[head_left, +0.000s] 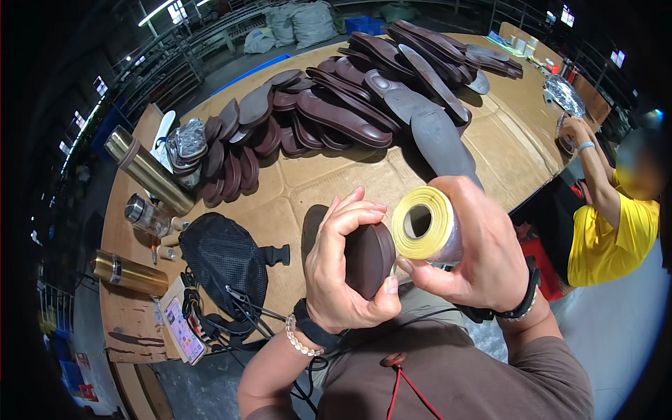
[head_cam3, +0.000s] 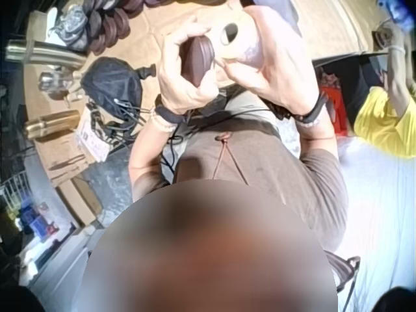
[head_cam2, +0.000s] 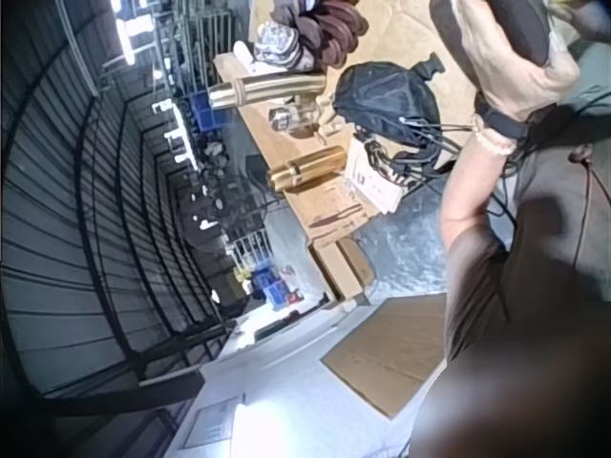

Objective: Applying protective plastic film to shoe insoles at a production station.

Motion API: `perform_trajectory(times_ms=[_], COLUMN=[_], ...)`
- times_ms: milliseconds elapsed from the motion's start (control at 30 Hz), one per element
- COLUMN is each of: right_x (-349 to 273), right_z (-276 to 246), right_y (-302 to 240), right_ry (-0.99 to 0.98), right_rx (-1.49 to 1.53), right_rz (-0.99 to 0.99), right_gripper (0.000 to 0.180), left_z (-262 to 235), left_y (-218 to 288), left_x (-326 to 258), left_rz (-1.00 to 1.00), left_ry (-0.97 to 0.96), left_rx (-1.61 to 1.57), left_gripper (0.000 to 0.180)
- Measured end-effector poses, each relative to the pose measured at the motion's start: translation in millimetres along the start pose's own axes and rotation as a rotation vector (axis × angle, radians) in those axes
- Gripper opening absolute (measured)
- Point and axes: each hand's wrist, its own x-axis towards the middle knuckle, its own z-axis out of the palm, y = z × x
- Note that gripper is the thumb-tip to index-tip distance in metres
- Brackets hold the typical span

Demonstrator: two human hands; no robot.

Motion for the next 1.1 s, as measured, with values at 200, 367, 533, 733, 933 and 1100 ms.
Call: perform_trajectory(times_ms=[200, 367, 533, 733, 933, 1100], right_x=[1.0, 3.8, 5.2, 6.5, 4.5, -0.7], right_z=[-1.7, -2.7, 3.6, 4.8, 7.0, 8.8], right_y=[9.2, 9.9, 11.3, 8.0, 6.1, 3.0], right_ry=[-0.080, -0.056, 0.082, 0.085, 0.077, 0.038], right_rx=[0.106, 0.091, -0.019, -0.063, -0.081, -0.089], right_rz=[-0.037, -0.066, -0.072, -0.046, -0.006, 0.055], right_gripper=[0.066, 0.065, 0.067, 0.066, 0.065, 0.064], left_z=[-3.7, -9.0, -9.3, -9.2, -10.0, -8.0], left_y=[-6.4, -4.2, -2.7, -1.4, -4.1, -7.5], left_x=[-2.2, 1.5, 1.6, 1.3, -0.3, -2.1], left_rz=[0.036, 0.049, 0.047, 0.047, 0.084, 0.105], left_ry=[0.003, -0.006, -0.040, -0.029, -0.080, -0.031], left_rx=[-0.006, 0.020, 0.033, 0.024, 0.060, 0.040], left_gripper=[0.061, 0.061, 0.062, 0.061, 0.068, 0.061])
